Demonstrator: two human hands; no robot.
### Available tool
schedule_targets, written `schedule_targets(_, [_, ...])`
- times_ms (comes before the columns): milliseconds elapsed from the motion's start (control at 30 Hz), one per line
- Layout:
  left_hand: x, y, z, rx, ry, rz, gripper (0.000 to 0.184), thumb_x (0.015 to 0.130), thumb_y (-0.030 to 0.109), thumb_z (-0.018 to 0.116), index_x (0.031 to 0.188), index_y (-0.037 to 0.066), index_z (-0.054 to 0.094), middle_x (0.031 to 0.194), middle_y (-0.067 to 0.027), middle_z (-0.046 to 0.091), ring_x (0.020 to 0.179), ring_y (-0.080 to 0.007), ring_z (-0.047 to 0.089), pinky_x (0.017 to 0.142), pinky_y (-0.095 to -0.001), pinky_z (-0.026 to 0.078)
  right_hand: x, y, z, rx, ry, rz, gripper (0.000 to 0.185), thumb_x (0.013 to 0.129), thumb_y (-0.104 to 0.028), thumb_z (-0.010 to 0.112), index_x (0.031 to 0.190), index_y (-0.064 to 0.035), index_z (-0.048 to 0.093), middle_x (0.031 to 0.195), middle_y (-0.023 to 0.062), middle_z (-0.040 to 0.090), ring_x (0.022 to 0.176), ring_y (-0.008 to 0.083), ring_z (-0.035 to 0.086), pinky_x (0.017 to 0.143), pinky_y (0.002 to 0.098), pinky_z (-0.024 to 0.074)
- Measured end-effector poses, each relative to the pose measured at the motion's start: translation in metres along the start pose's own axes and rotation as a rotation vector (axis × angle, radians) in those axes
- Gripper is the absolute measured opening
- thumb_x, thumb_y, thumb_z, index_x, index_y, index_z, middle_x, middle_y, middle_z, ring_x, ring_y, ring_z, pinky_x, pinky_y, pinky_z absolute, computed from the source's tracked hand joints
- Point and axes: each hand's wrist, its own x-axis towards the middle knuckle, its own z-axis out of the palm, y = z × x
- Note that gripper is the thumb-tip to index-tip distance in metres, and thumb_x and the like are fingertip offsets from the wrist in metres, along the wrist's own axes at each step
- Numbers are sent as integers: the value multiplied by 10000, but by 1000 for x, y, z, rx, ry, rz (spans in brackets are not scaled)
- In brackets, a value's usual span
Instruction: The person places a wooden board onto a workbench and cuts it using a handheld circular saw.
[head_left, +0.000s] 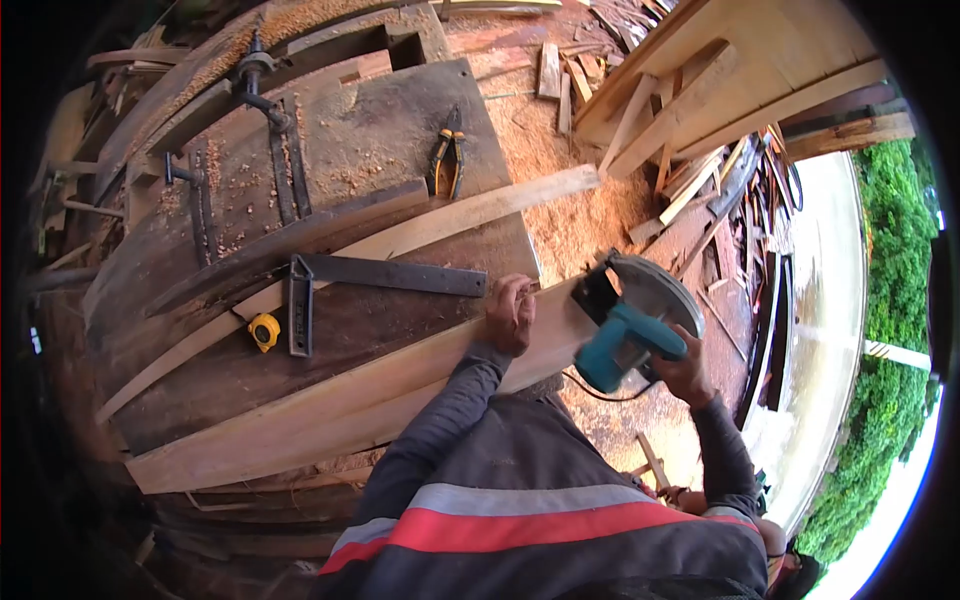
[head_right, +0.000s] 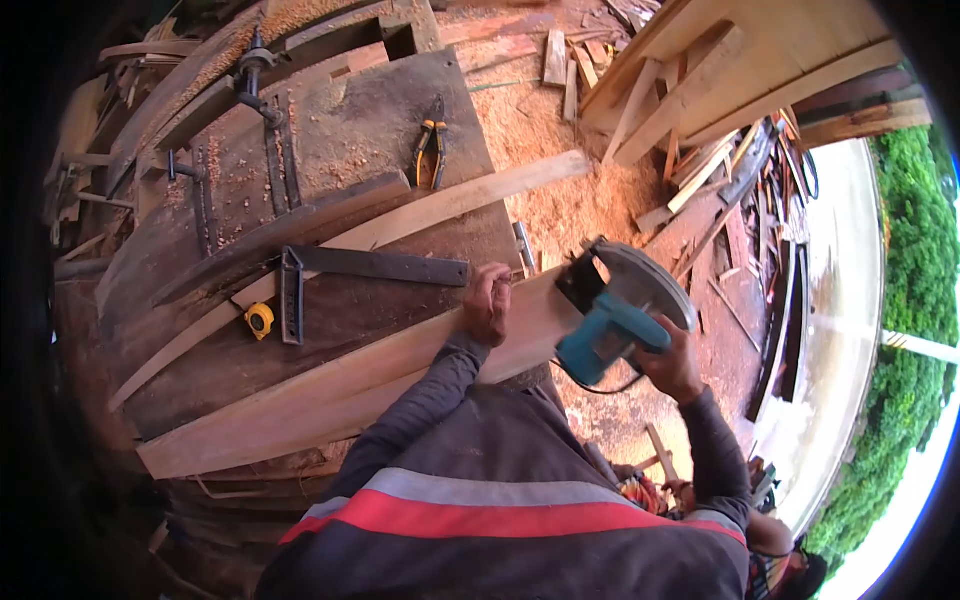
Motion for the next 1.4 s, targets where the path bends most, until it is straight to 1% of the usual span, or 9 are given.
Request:
schedule_targets(100, [-3, 1, 4, 4, 1, -23, 322, 993, 245, 470, 1108, -30, 593, 1040, -214, 625, 901, -331, 639, 807, -411, 519, 1, 1, -48, -100, -102, 14, 287, 791, 10, 684, 1076, 2, 647, 889, 101, 689, 846, 131, 647, 751, 309, 528])
schedule_targets(200, [-5, -6, 9, -17, 29, -29, 281, 988, 230, 501, 1075, -14, 609, 980, -201, 636, 802, -321, 651, 728, -394, 531, 24, 11, -102, -636, -138, -218, 311, 762, -106, 725, 1061, -41, 672, 882, 176, 712, 832, 341, 707, 722, 413, 558])
schedule_targets(267, [-6, -9, 9, 26, 6, 33, 182, 949, 134, 550, 1044, -14, 597, 931, -192, 610, 790, -337, 637, 708, -398, 529, 52, 31, -135, -747, -206, -213, 342, 717, -153, 743, 1043, -62, 692, 826, 203, 702, 794, 404, 683, 698, 466, 554])
schedule_targets(367, [-5, -6, 8, 5, 32, 37, 146, 925, 105, 574, 1001, -17, 595, 875, -195, 612, 774, -340, 640, 694, -410, 524, 99, 30, -166, -999, -158, -250, 361, 669, -148, 728, 1018, -63, 687, 751, 206, 676, 710, 408, 669, 655, 496, 538])
schedule_targets(567, [-9, -20, 13, 19, 0, 149, 140, 907, 87, 615, 978, -28, 581, 862, -218, 619, 777, -353, 646, 684, -432, 533, 201, -27, -178, -1127, -57, -390, 493, 681, -135, 705, 1168, -69, 662, 853, 203, 689, 771, 399, 672, 692, 493, 542])
schedule_targets(900, [-7, -11, 10, -70, -21, 87, 222, 877, 165, 689, 938, -23, 589, 852, -235, 599, 795, -414, 615, 723, -472, 508, 320, -262, -8, -1223, -186, -821, 511, 648, -130, 702, 1156, -148, 646, 884, 147, 704, 808, 390, 689, 695, 492, 550])
schedule_targets(1000, [-7, -10, 5, -80, -12, 97, 163, 866, 114, 685, 925, -12, 600, 859, -217, 610, 776, -391, 617, 701, -453, 508, 337, -321, 81, -1330, -220, -767, 430, 687, -131, 671, 1116, -150, 645, 856, 138, 709, 804, 379, 701, 688, 486, 557])
schedule_targets(1233, [-8, -14, -7, -344, -130, -107, 226, 917, 203, 612, 963, -16, 583, 948, -233, 602, 923, -411, 613, 827, -478, 499, 357, -368, 235, -1452, -334, -880, 379, 755, -99, 622, 1133, -129, 637, 904, 166, 705, 846, 402, 695, 710, 496, 564])
schedule_targets(1400, [-5, -10, -7, -321, -170, -120, 229, 915, 207, 598, 948, -18, 572, 940, -230, 596, 931, -412, 608, 823, -490, 496, 324, -396, 297, -1479, -430, -799, 171, 775, -99, 670, 939, -55, 695, 927, 174, 727, 873, 376, 719, 728, 468, 585])
